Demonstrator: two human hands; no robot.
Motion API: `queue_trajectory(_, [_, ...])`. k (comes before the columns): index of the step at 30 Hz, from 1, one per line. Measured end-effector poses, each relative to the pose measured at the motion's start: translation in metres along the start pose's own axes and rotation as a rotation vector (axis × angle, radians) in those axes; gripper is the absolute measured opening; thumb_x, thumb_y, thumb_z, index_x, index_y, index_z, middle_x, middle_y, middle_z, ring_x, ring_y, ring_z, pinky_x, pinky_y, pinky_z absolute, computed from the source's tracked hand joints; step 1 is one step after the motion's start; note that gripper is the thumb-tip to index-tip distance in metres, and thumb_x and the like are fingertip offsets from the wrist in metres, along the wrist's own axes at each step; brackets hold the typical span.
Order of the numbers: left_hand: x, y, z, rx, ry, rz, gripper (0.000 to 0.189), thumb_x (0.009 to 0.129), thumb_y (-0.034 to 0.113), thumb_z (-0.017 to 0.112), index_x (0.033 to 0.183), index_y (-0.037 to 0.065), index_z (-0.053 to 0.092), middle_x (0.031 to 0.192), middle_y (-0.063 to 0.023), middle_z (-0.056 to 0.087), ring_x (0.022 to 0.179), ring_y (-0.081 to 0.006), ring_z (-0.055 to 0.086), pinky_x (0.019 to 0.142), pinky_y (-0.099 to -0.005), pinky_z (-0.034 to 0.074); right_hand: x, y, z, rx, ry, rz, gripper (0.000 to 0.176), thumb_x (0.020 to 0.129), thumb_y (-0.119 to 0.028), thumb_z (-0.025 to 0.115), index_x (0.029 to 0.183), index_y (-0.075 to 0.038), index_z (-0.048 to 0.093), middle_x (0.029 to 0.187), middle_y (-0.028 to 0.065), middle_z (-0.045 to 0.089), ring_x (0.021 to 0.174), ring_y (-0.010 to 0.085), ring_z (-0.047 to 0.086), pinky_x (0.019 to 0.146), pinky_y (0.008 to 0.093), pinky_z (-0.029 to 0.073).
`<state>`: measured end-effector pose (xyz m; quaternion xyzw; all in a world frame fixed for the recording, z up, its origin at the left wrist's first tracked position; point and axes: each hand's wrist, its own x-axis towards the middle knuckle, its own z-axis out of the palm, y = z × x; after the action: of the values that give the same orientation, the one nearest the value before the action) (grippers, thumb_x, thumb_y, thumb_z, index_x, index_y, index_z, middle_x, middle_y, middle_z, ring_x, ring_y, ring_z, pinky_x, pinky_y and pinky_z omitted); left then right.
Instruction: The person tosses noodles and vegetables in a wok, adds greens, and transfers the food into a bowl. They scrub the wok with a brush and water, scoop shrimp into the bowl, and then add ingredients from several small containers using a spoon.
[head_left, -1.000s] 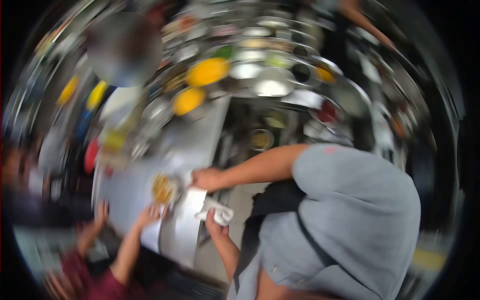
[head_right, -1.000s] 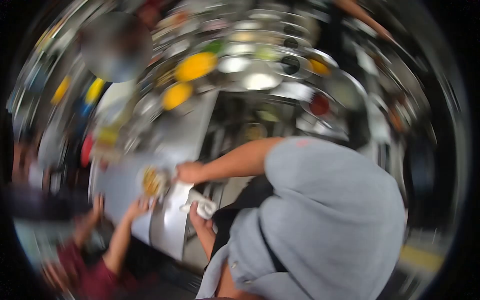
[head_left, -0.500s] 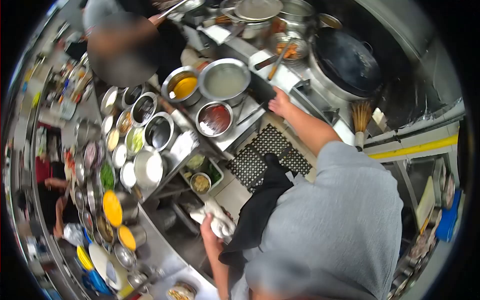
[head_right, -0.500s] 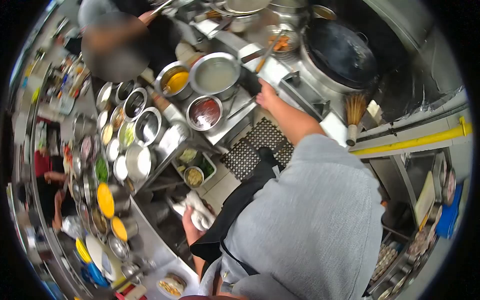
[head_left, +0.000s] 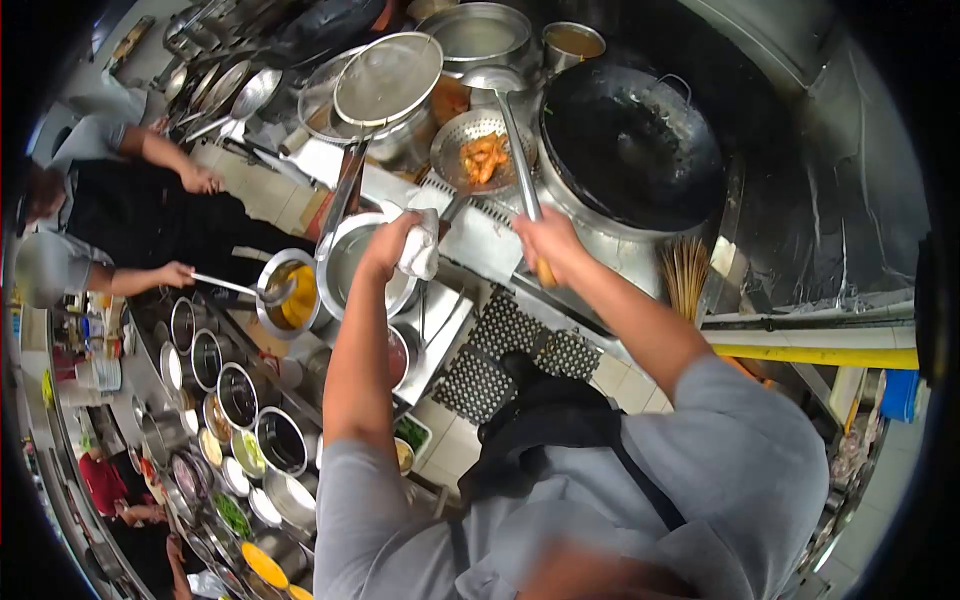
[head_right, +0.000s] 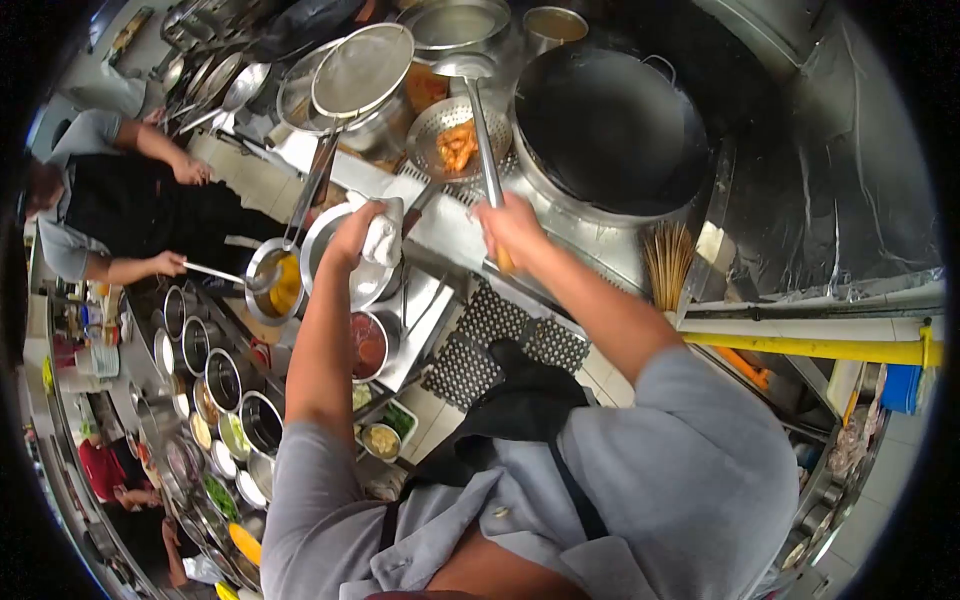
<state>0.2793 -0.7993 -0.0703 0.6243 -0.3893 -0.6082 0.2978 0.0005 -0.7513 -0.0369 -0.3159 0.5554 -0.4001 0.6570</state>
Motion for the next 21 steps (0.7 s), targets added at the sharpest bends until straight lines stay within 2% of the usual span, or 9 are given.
queue_trajectory(2, [0.026, 0.008, 0.008, -0.411, -0.413, -0.221, 0.048, 0.086, 0.043, 0.049, 0.104, 0.0, 0.062, 0.09, -0.0143, 0.068, 0.081, -0.0266, 0.067, 0.075, -0.0359, 0.055, -0.05, -0.006, -0.026, 0.179, -0.112, 0.13, 0.02, 0.086, -0.011, 0.061, 0.104, -0.005, 0.053, 0.062, 0.0007, 0.049, 0.042, 0.01, 0.045, 0.033, 0.0257, 0.037])
queue_trajectory(4, [0.029, -0.003, 0.024, -0.566, -0.564, -0.287, 0.04, 0.087, 0.037, 0.051, 0.105, 0.002, 0.06, 0.098, -0.0158, 0.067, 0.081, -0.0268, 0.067, 0.072, -0.0332, 0.055, -0.066, -0.008, -0.058, 0.063, -0.111, 0.075, 0.034, 0.088, -0.012, 0.059, 0.121, -0.006, 0.051, 0.064, 0.0002, 0.05, 0.046, 0.0088, 0.048, 0.036, 0.0234, 0.038])
queue_trajectory(6, [0.069, -0.051, 0.049, -0.654, -0.545, -0.169, 0.036, 0.087, 0.035, 0.053, 0.103, 0.004, 0.061, 0.093, -0.0124, 0.067, 0.079, -0.0241, 0.067, 0.069, -0.0331, 0.055, -0.087, -0.027, -0.071, -0.157, -0.024, 0.002, 0.04, 0.088, -0.013, 0.059, 0.126, -0.007, 0.05, 0.074, 0.0048, 0.056, 0.057, 0.0122, 0.054, 0.046, 0.0267, 0.045])
queue_trajectory(8, [0.026, -0.018, 0.09, -0.434, -0.373, -0.154, 0.026, 0.086, 0.029, 0.057, 0.098, 0.007, 0.063, 0.08, -0.0047, 0.065, 0.068, -0.0187, 0.064, 0.062, -0.0333, 0.054, -0.095, -0.032, -0.076, -0.374, 0.066, -0.053, 0.045, 0.088, -0.014, 0.059, 0.132, -0.007, 0.048, 0.084, 0.0093, 0.061, 0.068, 0.0157, 0.061, 0.056, 0.0299, 0.051])
queue_trajectory(10, [0.001, -0.015, 0.106, -0.432, -0.281, -0.133, 0.026, 0.082, 0.024, 0.059, 0.089, -0.001, 0.064, 0.078, -0.0092, 0.066, 0.063, -0.0213, 0.065, 0.057, -0.0336, 0.053, -0.09, -0.027, -0.08, -0.697, 0.111, -0.316, 0.049, 0.089, -0.014, 0.057, 0.136, -0.006, 0.044, 0.113, 0.0206, 0.061, 0.103, 0.0253, 0.061, 0.086, 0.0319, 0.049])
queue_trajectory(13, [-0.044, -0.015, 0.109, -0.281, -0.175, -0.028, 0.028, 0.078, 0.018, 0.06, 0.088, -0.007, 0.063, 0.075, -0.0112, 0.065, 0.061, -0.0197, 0.063, 0.054, -0.0329, 0.05, -0.09, -0.029, -0.086, -0.683, 0.105, -0.47, 0.052, 0.09, -0.015, 0.056, 0.138, -0.002, 0.039, 0.132, 0.0245, 0.05, 0.123, 0.0283, 0.05, 0.102, 0.0305, 0.036])
queue_trajectory(16, [-0.115, 0.014, 0.104, -0.144, -0.134, -0.073, 0.027, 0.077, 0.017, 0.062, 0.091, -0.006, 0.063, 0.077, -0.0108, 0.064, 0.063, -0.019, 0.062, 0.057, -0.0325, 0.049, -0.117, -0.058, -0.079, -0.753, 0.181, -0.608, 0.053, 0.09, -0.016, 0.057, 0.137, 0.002, 0.038, 0.132, 0.0233, 0.05, 0.122, 0.028, 0.051, 0.101, 0.0311, 0.038])
queue_trajectory(20, [-0.166, 0.012, 0.105, -0.05, -0.084, 0.141, 0.03, 0.076, 0.019, 0.066, 0.094, -0.005, 0.064, 0.076, -0.0095, 0.064, 0.06, -0.0162, 0.058, 0.055, -0.0303, 0.046, -0.16, -0.05, -0.077, -0.833, 0.119, -0.462, 0.054, 0.09, -0.016, 0.056, 0.138, 0.002, 0.038, 0.132, 0.0247, 0.049, 0.126, 0.0311, 0.047, 0.103, 0.0315, 0.035])
queue_trajectory(21, [-0.177, 0.031, 0.105, -0.039, -0.081, 0.015, 0.029, 0.076, 0.02, 0.065, 0.092, -0.004, 0.065, 0.073, -0.0087, 0.063, 0.058, -0.0156, 0.057, 0.053, -0.0304, 0.045, -0.167, -0.045, -0.065, -0.767, 0.046, -0.231, 0.053, 0.091, -0.015, 0.055, 0.141, -0.007, 0.037, 0.108, 0.0195, 0.064, 0.092, 0.0307, 0.066, 0.08, 0.0346, 0.051])
